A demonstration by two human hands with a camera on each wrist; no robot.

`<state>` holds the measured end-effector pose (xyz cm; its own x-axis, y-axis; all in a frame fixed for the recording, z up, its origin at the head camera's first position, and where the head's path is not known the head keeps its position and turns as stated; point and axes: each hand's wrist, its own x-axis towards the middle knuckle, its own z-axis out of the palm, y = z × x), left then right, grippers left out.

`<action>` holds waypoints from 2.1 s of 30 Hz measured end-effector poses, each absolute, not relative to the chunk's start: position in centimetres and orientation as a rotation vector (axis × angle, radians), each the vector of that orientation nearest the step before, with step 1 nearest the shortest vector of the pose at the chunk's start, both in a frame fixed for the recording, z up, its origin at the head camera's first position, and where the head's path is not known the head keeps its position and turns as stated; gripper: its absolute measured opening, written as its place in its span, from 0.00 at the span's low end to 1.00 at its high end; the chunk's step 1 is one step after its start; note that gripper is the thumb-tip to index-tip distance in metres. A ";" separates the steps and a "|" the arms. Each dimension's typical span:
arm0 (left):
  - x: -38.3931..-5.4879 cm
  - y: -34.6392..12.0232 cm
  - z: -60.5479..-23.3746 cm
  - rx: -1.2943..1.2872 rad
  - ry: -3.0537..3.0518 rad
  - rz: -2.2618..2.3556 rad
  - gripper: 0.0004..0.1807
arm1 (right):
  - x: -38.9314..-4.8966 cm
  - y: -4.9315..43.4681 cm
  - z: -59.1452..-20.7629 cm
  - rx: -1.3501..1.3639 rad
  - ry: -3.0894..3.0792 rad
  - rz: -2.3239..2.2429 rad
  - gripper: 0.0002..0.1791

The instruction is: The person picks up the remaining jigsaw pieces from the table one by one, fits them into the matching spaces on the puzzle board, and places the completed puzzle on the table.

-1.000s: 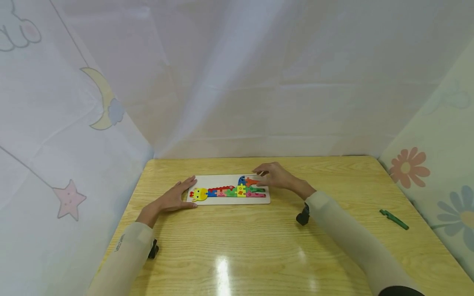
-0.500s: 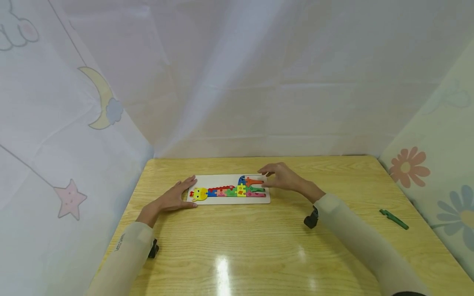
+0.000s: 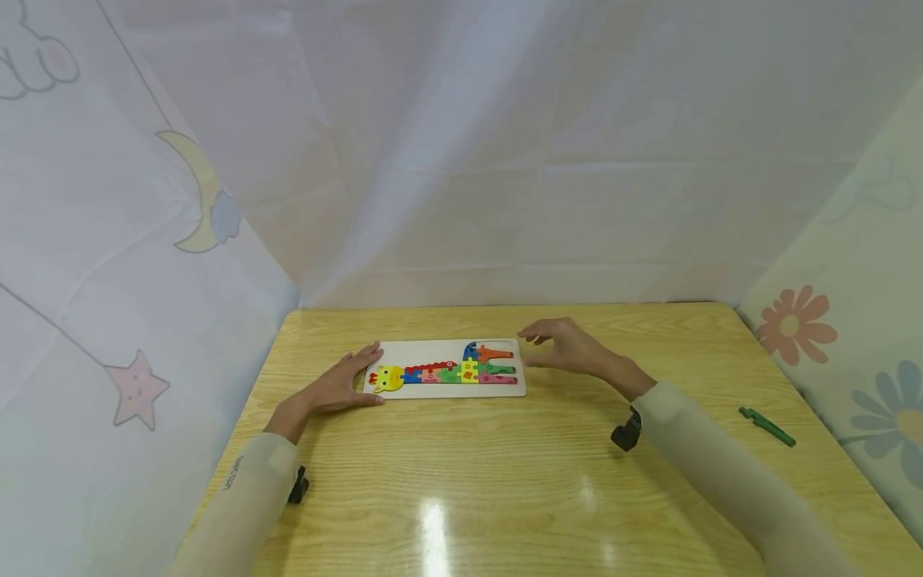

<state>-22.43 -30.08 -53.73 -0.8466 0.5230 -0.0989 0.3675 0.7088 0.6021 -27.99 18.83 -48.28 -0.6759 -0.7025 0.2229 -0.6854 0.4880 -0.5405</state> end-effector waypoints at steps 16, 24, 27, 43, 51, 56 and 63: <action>-22.5 -30.1 -53.9 0.715 2.662 0.849 0.57 | -26.8 21.5 -47.2 -1.238 2.766 -0.888 0.28; -22.3 -30.0 -53.7 0.703 2.657 0.853 0.57 | -26.3 23.0 -47.1 -1.231 2.807 -0.857 0.28; -22.2 -30.0 -53.7 0.700 2.656 0.854 0.57 | -25.9 23.7 -46.8 -1.202 2.820 -0.845 0.28; -22.3 -29.9 -53.9 0.691 2.656 0.850 0.57 | -24.5 27.8 -46.7 -1.233 2.889 -0.825 0.28; -22.4 -30.1 -54.0 0.692 2.658 0.852 0.57 | -23.6 29.8 -46.3 -1.294 2.949 -0.777 0.28; -22.5 -30.1 -54.1 0.691 2.654 0.862 0.57 | -23.1 31.1 -46.1 -1.289 2.991 -0.720 0.28; -22.7 -30.3 -54.5 0.721 2.669 0.844 0.58 | -22.9 32.8 -46.1 -1.329 3.020 -0.682 0.29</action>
<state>-22.74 -30.29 -54.47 -0.8464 0.5256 -0.0857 0.3807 0.7097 0.5928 -22.90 32.76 -46.14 -0.6670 -0.6525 0.3597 -0.7438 0.6118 -0.2693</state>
